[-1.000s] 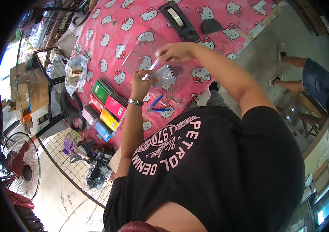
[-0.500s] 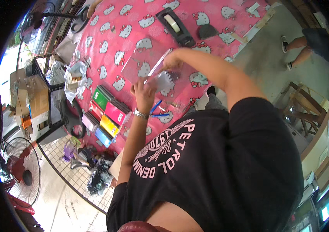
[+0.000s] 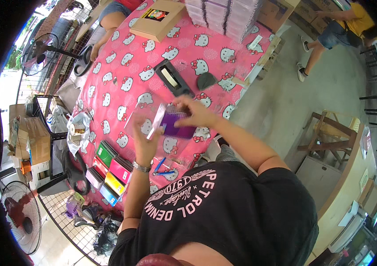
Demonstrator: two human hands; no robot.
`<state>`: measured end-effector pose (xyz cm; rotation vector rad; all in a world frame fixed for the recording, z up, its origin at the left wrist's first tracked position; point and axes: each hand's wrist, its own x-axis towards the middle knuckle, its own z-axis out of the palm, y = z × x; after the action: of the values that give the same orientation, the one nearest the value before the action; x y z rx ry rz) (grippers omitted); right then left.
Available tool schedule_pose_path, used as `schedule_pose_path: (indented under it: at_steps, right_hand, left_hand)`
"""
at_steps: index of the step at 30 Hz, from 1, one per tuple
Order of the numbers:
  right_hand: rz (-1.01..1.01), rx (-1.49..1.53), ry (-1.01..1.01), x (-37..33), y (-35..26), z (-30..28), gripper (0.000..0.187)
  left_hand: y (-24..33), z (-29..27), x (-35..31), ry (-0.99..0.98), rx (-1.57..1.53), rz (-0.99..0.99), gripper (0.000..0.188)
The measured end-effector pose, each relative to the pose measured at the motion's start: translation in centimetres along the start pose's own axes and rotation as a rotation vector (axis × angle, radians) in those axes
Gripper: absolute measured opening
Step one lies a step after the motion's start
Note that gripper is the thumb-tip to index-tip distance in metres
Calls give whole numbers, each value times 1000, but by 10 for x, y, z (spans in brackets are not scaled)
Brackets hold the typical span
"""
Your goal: The person places colorful notepads into clear plastic bags, seals the bags using adhesive tape from a dispenser, and then sorts the packaged notepads into a cardboard box.
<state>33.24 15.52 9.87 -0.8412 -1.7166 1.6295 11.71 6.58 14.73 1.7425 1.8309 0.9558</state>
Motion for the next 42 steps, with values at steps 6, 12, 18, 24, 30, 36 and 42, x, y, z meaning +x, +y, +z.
schedule_pose_path:
  at_steps: [6,12,18,24,30,36,42]
  right_hand:
    - [-31,41,734,33,-14,-121,51]
    - [-690,165,1256,69,-166,-240,58]
    - [-116,72,1258,126,-192,-384,48]
    - [-213,-693,911,125,-169,-400,58]
    - [-459,-22,1462,115,-173,-322,45]
    - [-504,-133,1035,142,-119,-70,34]
    - [-571,-490,-166,144,-30,214,28]
  left_hand:
    - [2,9,5,18,56,49,49]
    - [3,15,-26,-89,-60,-140,26]
    - [2,17,-29,-39,-56,-151,25]
    - [-11,3,-42,-8,-15,-197,26]
    - [29,-60,-42,-57,-649,-203,32]
    - [141,-159,-42,330,-465,724,15]
    - [110,-208,-82,483,-501,623,16]
